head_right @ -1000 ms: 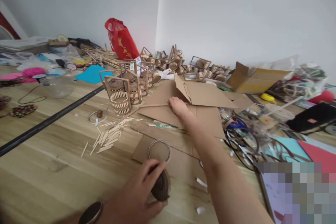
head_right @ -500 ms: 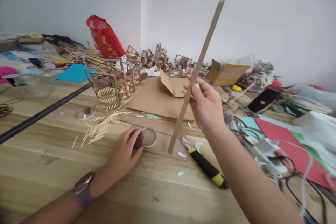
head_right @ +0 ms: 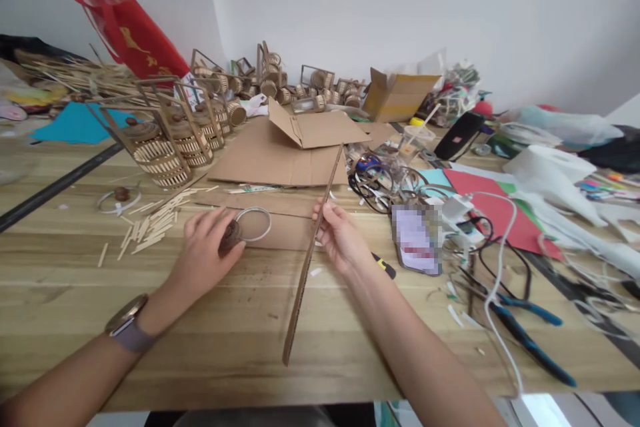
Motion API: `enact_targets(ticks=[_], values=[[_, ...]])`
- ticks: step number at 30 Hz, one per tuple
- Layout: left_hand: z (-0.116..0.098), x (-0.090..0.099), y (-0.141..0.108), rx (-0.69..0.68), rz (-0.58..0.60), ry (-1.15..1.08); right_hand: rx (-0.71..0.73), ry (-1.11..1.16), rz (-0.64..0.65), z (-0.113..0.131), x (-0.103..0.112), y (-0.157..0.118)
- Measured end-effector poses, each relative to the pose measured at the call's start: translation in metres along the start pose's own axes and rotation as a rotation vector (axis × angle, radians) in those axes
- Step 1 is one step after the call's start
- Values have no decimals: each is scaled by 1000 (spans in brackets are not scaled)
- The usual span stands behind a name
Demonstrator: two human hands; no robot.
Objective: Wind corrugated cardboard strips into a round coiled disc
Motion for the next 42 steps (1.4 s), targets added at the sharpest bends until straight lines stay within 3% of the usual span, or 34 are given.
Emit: enact_targets(ticks=[2,6,9,13,26,42], values=[[-16,12,6,42,70,-205,-9,14,-11,-4,0,-1],[-51,13,-7,348,605,-606,-16,21,-14,-8,-2,-3],[-72,3,-31,533,903,-844,-12,28,-11,-8,-4,-4],[-82,-16,-55,732,1084,-1057,4,37,-16,-7,-4,-4],[-79,-22,-48,914,1009,-1249,48,-83,45,-8,-9,-19],[-52,-18,-28,930,687,-1251,329,-653,296,-20,-20,-53]])
Point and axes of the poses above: each hand's wrist, its own y-axis towards the middle knuckle, its own x-axis out of the back of the hand, z = x × y, the point moved 5 cm from there along y, towards the middle knuckle, and after that the axes turned 12 degrees about -z, right-handed, at the moved point
